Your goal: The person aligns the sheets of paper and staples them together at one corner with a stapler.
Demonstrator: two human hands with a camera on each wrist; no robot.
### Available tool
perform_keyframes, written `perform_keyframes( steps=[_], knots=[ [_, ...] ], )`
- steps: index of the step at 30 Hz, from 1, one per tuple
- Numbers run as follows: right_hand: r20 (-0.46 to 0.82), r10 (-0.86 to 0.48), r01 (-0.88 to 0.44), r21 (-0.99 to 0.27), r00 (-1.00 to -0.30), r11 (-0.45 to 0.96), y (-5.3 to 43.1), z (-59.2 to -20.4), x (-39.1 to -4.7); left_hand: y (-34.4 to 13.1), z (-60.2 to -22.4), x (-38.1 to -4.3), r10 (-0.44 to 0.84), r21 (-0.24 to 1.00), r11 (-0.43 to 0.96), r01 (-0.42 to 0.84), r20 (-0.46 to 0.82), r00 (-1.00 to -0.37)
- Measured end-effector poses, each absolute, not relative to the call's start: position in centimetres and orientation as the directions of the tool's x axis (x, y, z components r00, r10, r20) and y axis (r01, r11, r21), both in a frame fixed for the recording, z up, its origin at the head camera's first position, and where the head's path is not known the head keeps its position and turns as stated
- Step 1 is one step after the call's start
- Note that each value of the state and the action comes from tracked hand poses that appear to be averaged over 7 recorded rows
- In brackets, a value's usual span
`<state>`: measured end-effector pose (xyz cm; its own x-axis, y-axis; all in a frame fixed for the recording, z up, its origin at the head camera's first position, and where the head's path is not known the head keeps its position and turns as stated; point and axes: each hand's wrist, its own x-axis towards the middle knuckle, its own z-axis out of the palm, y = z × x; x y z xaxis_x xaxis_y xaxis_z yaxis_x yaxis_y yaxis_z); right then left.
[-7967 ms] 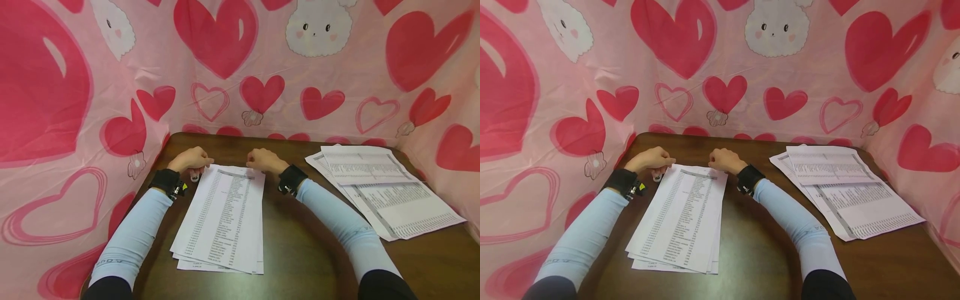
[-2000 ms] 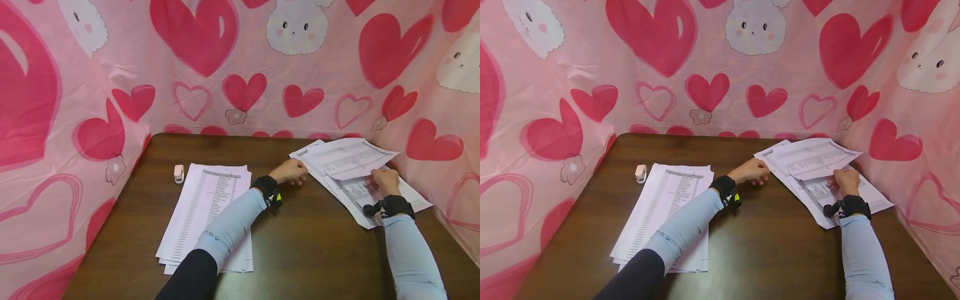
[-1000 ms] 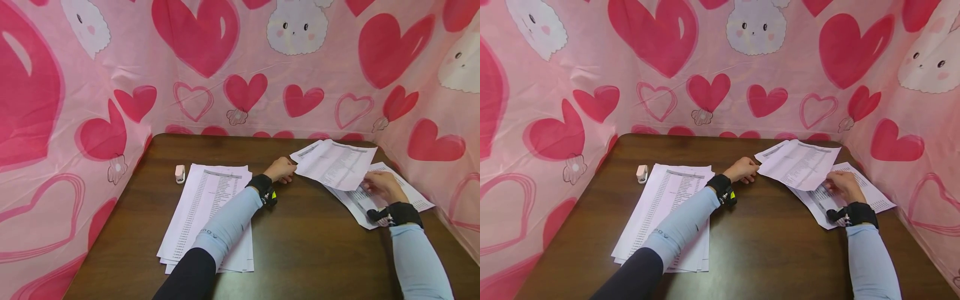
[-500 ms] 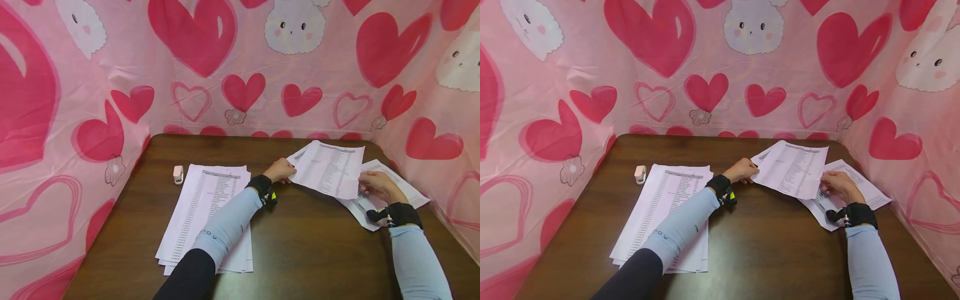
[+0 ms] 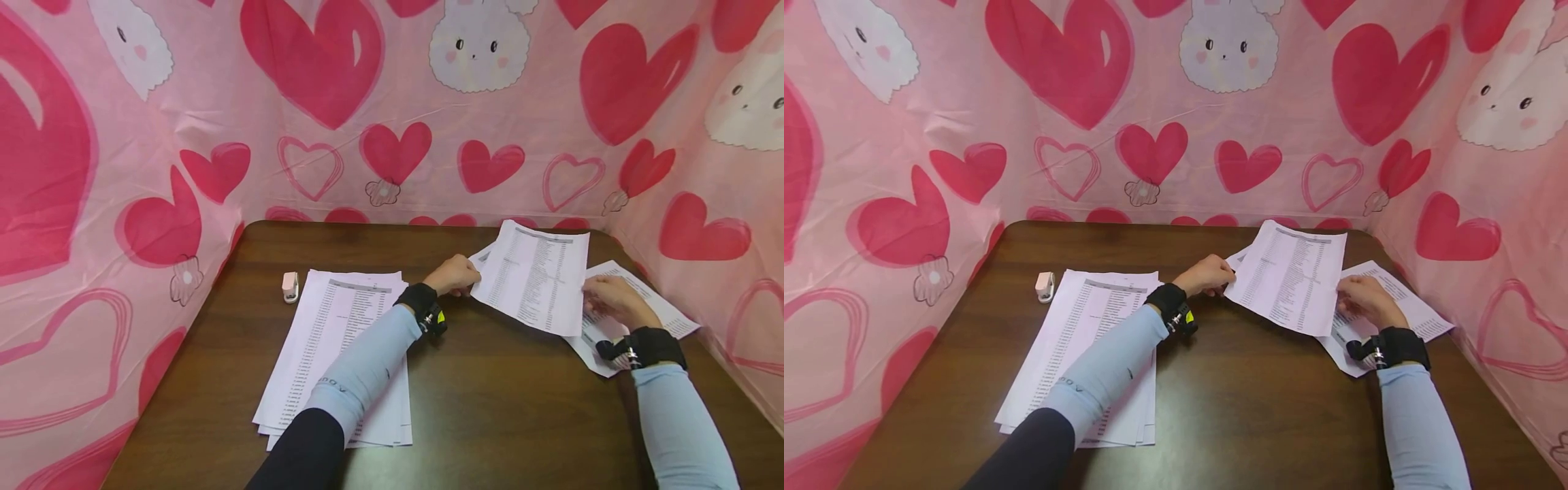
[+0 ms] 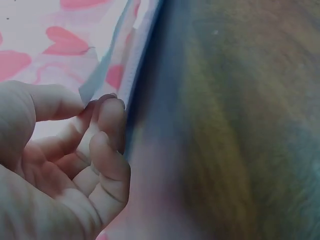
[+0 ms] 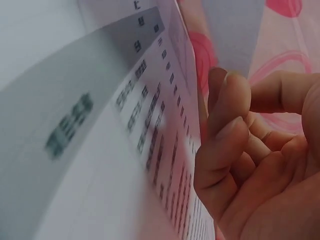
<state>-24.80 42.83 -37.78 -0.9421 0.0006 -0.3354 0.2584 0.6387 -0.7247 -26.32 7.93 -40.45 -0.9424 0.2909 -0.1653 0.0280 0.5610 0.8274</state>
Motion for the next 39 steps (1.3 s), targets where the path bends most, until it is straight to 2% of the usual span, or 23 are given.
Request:
perform_keyframes(
  steps=[5, 12, 20, 32, 39],
  knots=[
    [-0.283, -0.016, 0.205, -0.73, -0.959, 0.651, 41.8, -37.4, -25.6, 7.0, -39.9, -26.5, 0.305, 0.838, 0.544, 0.043, -0.149, -0.941],
    [-0.26, -0.045, 0.169, -0.739, -0.964, 0.652, 40.8, -36.7, -25.7, 5.9, -39.1, -26.6, 0.321, 0.798, 0.594, 0.101, -0.12, -0.94],
    [-0.206, -0.061, 0.128, -0.784, -0.977, 0.607, 38.1, -36.4, -25.9, 2.9, -37.7, -26.2, 0.436, 0.797, 0.562, 0.219, -0.06, -0.898],
    [-0.13, -0.08, 0.071, -0.857, -0.988, 0.511, 34.6, -35.0, -26.3, -1.3, -36.0, -25.3, 0.36, 0.776, 0.603, 0.186, -0.056, -0.931],
    [-0.14, -0.125, 0.069, -0.89, -0.982, 0.45, 33.4, -34.3, -25.7, -3.7, -35.5, -24.8, 0.426, 0.857, 0.481, 0.184, -0.045, -0.904]
  ],
)
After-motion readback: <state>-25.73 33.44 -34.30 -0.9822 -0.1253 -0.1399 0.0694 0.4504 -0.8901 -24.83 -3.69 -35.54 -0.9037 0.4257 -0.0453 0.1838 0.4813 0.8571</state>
